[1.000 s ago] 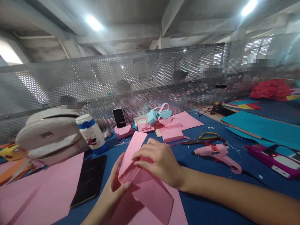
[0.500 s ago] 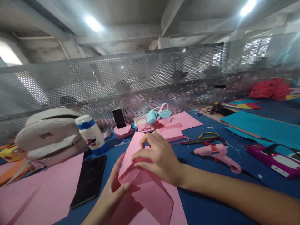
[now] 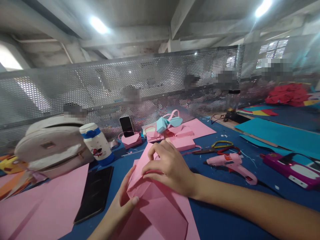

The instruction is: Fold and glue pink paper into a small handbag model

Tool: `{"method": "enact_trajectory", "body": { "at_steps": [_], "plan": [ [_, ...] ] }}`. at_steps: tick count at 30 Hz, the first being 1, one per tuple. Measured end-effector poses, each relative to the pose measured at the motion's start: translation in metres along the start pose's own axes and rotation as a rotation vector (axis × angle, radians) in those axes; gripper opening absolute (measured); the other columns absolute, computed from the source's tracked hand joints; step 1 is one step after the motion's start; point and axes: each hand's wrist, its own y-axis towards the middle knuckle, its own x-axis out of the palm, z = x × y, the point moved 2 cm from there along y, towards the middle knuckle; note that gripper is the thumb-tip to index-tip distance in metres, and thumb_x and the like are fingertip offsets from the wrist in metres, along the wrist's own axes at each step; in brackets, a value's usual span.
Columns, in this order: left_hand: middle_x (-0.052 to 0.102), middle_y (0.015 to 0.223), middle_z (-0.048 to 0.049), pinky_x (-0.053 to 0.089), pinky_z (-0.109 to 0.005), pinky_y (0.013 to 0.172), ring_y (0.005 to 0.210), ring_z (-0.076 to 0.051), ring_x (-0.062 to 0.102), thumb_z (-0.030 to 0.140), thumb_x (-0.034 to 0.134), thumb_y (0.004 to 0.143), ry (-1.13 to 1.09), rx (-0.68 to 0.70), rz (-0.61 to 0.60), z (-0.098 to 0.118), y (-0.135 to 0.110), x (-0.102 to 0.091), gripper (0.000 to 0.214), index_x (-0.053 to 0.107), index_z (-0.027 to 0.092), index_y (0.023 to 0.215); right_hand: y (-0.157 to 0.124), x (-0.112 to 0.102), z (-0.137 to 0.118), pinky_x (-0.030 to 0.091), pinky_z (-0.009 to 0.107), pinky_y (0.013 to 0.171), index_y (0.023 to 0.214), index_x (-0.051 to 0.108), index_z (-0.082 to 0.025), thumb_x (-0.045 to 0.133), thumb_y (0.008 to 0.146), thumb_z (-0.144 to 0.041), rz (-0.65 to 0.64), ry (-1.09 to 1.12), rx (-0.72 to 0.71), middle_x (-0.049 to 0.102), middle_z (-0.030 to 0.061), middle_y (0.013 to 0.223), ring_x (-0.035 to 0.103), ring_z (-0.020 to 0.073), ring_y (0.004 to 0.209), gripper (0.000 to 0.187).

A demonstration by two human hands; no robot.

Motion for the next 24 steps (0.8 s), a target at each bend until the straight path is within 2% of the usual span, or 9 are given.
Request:
{"method": "enact_trajectory", "body": {
  "at_steps": [3,8,13,18,24],
  "plan": [
    [0.04,0.154,-0.0141,0.048,-0.049,0.103,0.138,-0.042,0.04,0.05,0.086,0.062,-0.004,0.002,-0.003,-0.0002,0.0003,-0.0007,0.096,0.042,0.029,0.145,-0.0009,0.0012,0.0002,0.036,0.035,0.078,0.088,0.075,-0.026,0.065,0.092,-0.028,0.003,0.024,0.018,0.053,0.0025,0.088,0.047,0.0194,0.085,0.01],
    [0.042,0.153,-0.0142,0.053,-0.046,0.096,0.137,-0.042,0.04,0.05,0.086,0.062,0.003,0.003,-0.012,0.0005,0.0,0.0005,0.094,0.044,0.028,0.143,-0.0016,0.0028,-0.0001,0.036,0.035,0.079,0.085,0.074,-0.025,0.065,0.092,-0.027,0.0,0.051,0.049,0.053,0.0021,0.088,0.047,0.0194,0.086,0.012],
    [0.046,0.149,-0.014,0.048,-0.048,0.101,0.136,-0.04,0.042,0.049,0.088,0.06,-0.039,-0.015,0.021,-0.0032,-0.0012,0.0016,0.096,0.043,0.029,0.143,-0.0011,0.0023,-0.0025,0.033,0.036,0.079,0.083,0.073,-0.024,0.064,0.092,-0.024,0.003,0.039,0.023,0.053,0.0019,0.089,0.047,0.0194,0.085,0.012],
    [0.045,0.15,-0.0137,0.053,-0.047,0.095,0.134,-0.043,0.043,0.049,0.088,0.06,-0.046,-0.03,0.006,-0.0016,-0.0023,0.0037,0.093,0.046,0.03,0.141,-0.0016,0.0026,-0.0028,0.031,0.037,0.082,0.085,0.073,-0.023,0.066,0.092,-0.025,0.003,0.035,0.017,0.053,0.002,0.089,0.046,0.0194,0.085,0.01],
    [0.045,0.149,-0.0133,0.048,-0.047,0.102,0.137,-0.041,0.039,0.049,0.088,0.06,-0.049,-0.012,0.019,-0.0029,-0.002,0.0021,0.094,0.045,0.029,0.142,-0.0018,0.0035,-0.0009,0.031,0.036,0.081,0.088,0.074,-0.025,0.068,0.09,-0.026,0.014,0.035,0.014,0.052,0.0013,0.088,0.046,0.0187,0.084,0.006]
  ]
}}
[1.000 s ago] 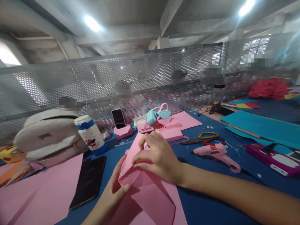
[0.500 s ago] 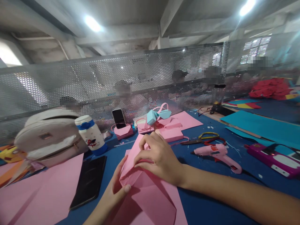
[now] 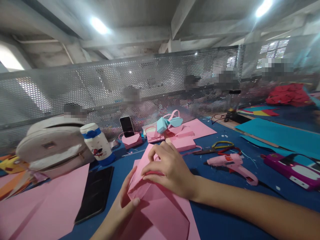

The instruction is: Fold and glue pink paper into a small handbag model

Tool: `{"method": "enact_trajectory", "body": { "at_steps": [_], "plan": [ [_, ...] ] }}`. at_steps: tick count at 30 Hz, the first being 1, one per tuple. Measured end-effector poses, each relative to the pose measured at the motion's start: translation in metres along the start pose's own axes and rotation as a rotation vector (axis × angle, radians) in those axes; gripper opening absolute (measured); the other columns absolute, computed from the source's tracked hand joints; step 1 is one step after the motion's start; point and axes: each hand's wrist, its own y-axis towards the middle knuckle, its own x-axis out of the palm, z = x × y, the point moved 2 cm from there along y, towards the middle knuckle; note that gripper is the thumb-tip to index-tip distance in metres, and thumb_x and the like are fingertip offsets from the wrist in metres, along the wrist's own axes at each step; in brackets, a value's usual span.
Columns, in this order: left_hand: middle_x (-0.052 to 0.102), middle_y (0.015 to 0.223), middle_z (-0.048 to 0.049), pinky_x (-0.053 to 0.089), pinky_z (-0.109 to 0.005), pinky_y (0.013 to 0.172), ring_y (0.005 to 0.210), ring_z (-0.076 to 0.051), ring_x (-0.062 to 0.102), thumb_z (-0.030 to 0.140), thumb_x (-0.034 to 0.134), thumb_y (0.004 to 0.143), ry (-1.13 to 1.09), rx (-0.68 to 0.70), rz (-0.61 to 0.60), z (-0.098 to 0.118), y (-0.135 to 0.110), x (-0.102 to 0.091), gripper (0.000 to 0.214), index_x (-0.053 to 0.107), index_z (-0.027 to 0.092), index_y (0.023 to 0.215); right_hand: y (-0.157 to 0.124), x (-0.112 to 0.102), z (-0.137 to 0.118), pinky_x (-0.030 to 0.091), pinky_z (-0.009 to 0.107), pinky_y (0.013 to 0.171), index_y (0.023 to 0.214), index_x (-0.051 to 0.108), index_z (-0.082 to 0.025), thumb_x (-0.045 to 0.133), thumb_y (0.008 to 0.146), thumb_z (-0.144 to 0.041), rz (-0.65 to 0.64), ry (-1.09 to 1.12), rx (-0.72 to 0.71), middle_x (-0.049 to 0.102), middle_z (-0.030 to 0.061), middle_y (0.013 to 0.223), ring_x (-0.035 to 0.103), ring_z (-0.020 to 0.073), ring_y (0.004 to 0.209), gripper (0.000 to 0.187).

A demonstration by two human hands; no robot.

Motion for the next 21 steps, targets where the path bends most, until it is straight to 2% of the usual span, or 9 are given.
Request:
{"method": "enact_trajectory", "body": {
  "at_steps": [11,17,21],
  "plan": [
    [0.039,0.153,-0.0152,0.056,-0.047,0.088,0.136,-0.044,0.04,0.048,0.088,0.062,-0.04,-0.033,-0.024,-0.0019,-0.0002,-0.0006,0.099,0.038,0.032,0.146,-0.0021,0.0007,-0.0018,0.032,0.036,0.08,0.088,0.074,-0.025,0.068,0.09,-0.025,-0.022,0.015,0.01,0.052,0.0013,0.088,0.047,0.0187,0.084,0.006],
    [0.044,0.15,-0.0153,0.053,-0.045,0.094,0.136,-0.042,0.041,0.047,0.087,0.062,0.01,-0.019,-0.022,0.0026,-0.0009,-0.0001,0.092,0.046,0.027,0.142,-0.0029,0.0026,-0.002,0.032,0.037,0.081,0.087,0.072,-0.025,0.067,0.091,-0.027,-0.033,0.018,0.013,0.052,0.0013,0.089,0.047,0.0187,0.084,0.007],
    [0.043,0.151,-0.0152,0.056,-0.043,0.089,0.134,-0.042,0.043,0.047,0.088,0.061,0.008,-0.034,-0.014,0.0048,-0.002,0.0017,0.093,0.046,0.027,0.141,-0.002,0.0032,-0.0032,0.032,0.035,0.077,0.086,0.07,-0.022,0.065,0.092,-0.022,-0.044,0.026,-0.002,0.052,0.0018,0.091,0.046,0.0185,0.085,0.008]
  ]
}}
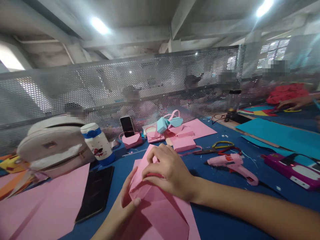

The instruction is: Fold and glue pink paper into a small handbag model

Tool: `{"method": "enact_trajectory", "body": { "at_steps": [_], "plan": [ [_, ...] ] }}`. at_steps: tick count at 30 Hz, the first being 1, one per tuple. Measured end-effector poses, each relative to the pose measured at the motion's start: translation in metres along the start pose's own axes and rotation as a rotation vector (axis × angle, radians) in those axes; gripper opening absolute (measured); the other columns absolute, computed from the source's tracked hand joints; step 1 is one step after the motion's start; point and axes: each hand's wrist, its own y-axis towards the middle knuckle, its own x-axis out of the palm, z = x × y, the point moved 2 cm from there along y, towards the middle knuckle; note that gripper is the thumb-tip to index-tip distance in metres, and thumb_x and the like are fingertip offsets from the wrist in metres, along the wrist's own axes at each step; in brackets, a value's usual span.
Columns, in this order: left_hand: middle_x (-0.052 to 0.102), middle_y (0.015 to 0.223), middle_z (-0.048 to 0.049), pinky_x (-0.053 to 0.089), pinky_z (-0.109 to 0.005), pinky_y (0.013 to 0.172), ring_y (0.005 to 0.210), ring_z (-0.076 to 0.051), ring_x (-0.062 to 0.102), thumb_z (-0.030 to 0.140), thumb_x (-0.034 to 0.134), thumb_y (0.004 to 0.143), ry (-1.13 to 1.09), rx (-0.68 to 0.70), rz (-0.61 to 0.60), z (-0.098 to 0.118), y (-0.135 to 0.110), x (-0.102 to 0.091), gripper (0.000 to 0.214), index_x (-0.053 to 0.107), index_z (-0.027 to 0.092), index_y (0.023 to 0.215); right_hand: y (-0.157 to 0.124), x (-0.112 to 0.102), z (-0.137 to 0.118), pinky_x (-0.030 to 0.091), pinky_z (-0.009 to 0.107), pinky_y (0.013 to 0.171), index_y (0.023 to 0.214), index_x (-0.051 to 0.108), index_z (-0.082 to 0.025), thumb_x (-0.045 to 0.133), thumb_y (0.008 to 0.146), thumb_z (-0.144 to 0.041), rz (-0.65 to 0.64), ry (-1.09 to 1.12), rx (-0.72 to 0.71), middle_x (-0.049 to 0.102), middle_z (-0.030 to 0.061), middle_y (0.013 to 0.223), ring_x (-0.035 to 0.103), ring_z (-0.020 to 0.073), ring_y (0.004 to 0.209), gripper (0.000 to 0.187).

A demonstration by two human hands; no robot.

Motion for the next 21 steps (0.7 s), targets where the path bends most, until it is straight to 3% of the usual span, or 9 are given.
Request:
{"method": "enact_trajectory", "body": {
  "at_steps": [4,12,21],
  "plan": [
    [0.043,0.152,-0.0141,0.057,-0.043,0.088,0.135,-0.042,0.043,0.047,0.088,0.061,-0.04,-0.019,-0.004,-0.0016,-0.0009,0.001,0.094,0.045,0.028,0.142,-0.0005,0.0005,-0.0023,0.033,0.034,0.075,0.085,0.069,-0.02,0.064,0.091,-0.017,0.002,-0.004,-0.009,0.052,0.0025,0.092,0.047,0.0183,0.086,0.009],
    [0.044,0.152,-0.0143,0.048,-0.047,0.102,0.137,-0.041,0.04,0.048,0.088,0.061,0.011,0.049,0.009,-0.0039,0.0014,-0.004,0.096,0.043,0.028,0.144,-0.0017,0.0001,0.0006,0.034,0.034,0.076,0.088,0.073,-0.024,0.063,0.094,-0.029,0.03,0.023,0.001,0.052,0.0014,0.089,0.048,0.017,0.083,0.013],
    [0.043,0.152,-0.0147,0.053,-0.043,0.097,0.137,-0.04,0.042,0.049,0.088,0.061,0.015,0.03,0.004,-0.0014,-0.0003,-0.0014,0.098,0.043,0.027,0.145,-0.0026,0.0005,-0.0018,0.035,0.034,0.074,0.087,0.074,-0.025,0.062,0.094,-0.031,0.033,0.025,-0.002,0.053,0.002,0.087,0.049,0.0173,0.081,0.015]
  ]
}}
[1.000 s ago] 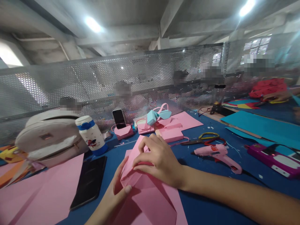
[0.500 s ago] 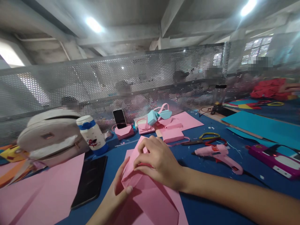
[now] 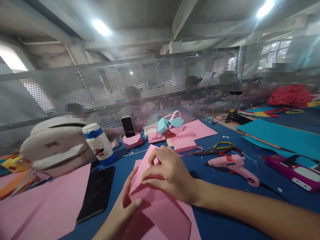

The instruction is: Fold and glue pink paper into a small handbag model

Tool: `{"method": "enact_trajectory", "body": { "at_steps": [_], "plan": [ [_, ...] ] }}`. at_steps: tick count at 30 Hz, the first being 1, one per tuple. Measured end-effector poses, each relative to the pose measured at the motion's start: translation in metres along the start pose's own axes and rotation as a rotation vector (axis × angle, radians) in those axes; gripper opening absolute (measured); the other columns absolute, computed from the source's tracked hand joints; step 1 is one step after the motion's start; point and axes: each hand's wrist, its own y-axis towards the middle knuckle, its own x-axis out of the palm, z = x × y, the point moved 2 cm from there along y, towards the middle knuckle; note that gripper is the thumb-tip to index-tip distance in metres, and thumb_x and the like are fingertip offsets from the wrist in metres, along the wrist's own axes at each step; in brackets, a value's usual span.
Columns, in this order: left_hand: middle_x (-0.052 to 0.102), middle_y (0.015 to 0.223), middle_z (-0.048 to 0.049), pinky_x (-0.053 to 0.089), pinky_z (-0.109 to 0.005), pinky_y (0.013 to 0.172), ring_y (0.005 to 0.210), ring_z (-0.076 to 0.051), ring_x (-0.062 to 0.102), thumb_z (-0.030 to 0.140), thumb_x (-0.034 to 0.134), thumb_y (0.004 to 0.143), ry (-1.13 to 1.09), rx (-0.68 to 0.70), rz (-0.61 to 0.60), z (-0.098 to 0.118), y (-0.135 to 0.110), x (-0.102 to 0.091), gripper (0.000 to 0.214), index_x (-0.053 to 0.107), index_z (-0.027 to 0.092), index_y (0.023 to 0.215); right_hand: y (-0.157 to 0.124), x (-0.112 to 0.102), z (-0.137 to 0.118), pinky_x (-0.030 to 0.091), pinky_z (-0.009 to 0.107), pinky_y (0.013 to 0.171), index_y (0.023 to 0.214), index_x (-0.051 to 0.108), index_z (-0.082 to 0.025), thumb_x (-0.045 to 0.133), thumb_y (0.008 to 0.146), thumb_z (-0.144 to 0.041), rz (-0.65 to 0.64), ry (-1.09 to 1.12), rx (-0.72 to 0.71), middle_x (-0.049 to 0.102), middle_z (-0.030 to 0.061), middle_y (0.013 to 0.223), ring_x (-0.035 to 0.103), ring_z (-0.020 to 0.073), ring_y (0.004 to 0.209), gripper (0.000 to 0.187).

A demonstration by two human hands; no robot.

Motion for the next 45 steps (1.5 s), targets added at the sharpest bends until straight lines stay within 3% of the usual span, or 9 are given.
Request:
{"method": "enact_trajectory", "body": {
  "at_steps": [4,14,18,25,28,32,36,45],
  "plan": [
    [0.042,0.153,-0.0155,0.057,-0.04,0.09,0.135,-0.041,0.043,0.05,0.088,0.061,0.012,-0.002,-0.005,0.001,0.0,0.0,0.098,0.043,0.027,0.144,0.0,0.0,0.0,0.034,0.034,0.074,0.088,0.074,-0.025,0.062,0.094,-0.03,-0.003,0.001,-0.003,0.054,0.0019,0.086,0.049,0.0175,0.081,0.015],
    [0.042,0.153,-0.0132,0.047,-0.046,0.105,0.139,-0.041,0.038,0.051,0.089,0.058,0.059,0.017,0.02,-0.001,-0.002,0.0,0.105,0.039,0.028,0.148,0.001,0.001,-0.003,0.033,0.033,0.075,0.088,0.07,-0.022,0.058,0.097,-0.029,-0.036,-0.016,0.0,0.057,0.0021,0.088,0.049,0.0175,0.082,0.016],
    [0.05,0.147,-0.0157,0.055,-0.046,0.093,0.129,-0.042,0.051,0.05,0.09,0.055,0.015,-0.071,-0.027,0.001,-0.005,0.005,0.108,0.04,0.029,0.148,0.001,0.002,-0.005,0.034,0.033,0.076,0.088,0.071,-0.022,0.06,0.096,-0.029,-0.062,0.01,0.016,0.059,0.0022,0.087,0.049,0.0184,0.085,0.015],
    [0.047,0.149,-0.0136,0.058,-0.04,0.084,0.131,-0.041,0.049,0.048,0.091,0.056,-0.003,-0.091,-0.046,0.001,-0.008,0.006,0.103,0.042,0.033,0.146,0.0,0.005,-0.004,0.036,0.033,0.077,0.087,0.071,-0.023,0.063,0.094,-0.028,-0.071,0.048,0.056,0.059,0.0017,0.086,0.051,0.0182,0.086,0.011],
    [0.045,0.151,-0.0122,0.054,-0.044,0.093,0.138,-0.041,0.04,0.053,0.089,0.056,0.01,-0.031,-0.034,-0.003,-0.006,0.001,0.1,0.045,0.033,0.144,0.001,0.004,-0.003,0.035,0.033,0.076,0.087,0.07,-0.023,0.063,0.094,-0.027,-0.072,0.059,0.062,0.06,0.0017,0.086,0.051,0.0181,0.085,0.011],
    [0.045,0.152,-0.0118,0.037,-0.047,0.112,0.142,-0.038,0.035,0.055,0.085,0.062,-0.058,0.035,-0.069,-0.01,-0.002,-0.006,0.093,0.047,0.03,0.144,0.002,0.004,-0.002,0.034,0.033,0.074,0.084,0.068,-0.02,0.06,0.095,-0.022,-0.1,0.032,0.045,0.062,0.0013,0.084,0.052,0.0169,0.082,0.013],
    [0.044,0.153,-0.0106,0.033,-0.048,0.114,0.142,-0.037,0.035,0.052,0.081,0.07,-0.074,0.028,-0.093,-0.012,-0.001,-0.008,0.083,0.048,0.03,0.143,0.002,0.004,0.0,0.033,0.032,0.074,0.084,0.065,-0.019,0.059,0.094,-0.02,-0.12,0.016,0.021,0.064,0.0004,0.081,0.053,0.0157,0.079,0.012],
    [0.047,0.151,-0.0095,0.035,-0.05,0.112,0.141,-0.039,0.035,0.054,0.083,0.067,-0.044,0.022,-0.092,-0.01,-0.001,-0.007,0.082,0.053,0.032,0.139,0.001,0.005,0.002,0.035,0.032,0.076,0.083,0.064,-0.019,0.064,0.091,-0.018,-0.106,0.105,0.059,0.065,-0.0004,0.081,0.056,0.0153,0.079,0.009]
  ]
}}
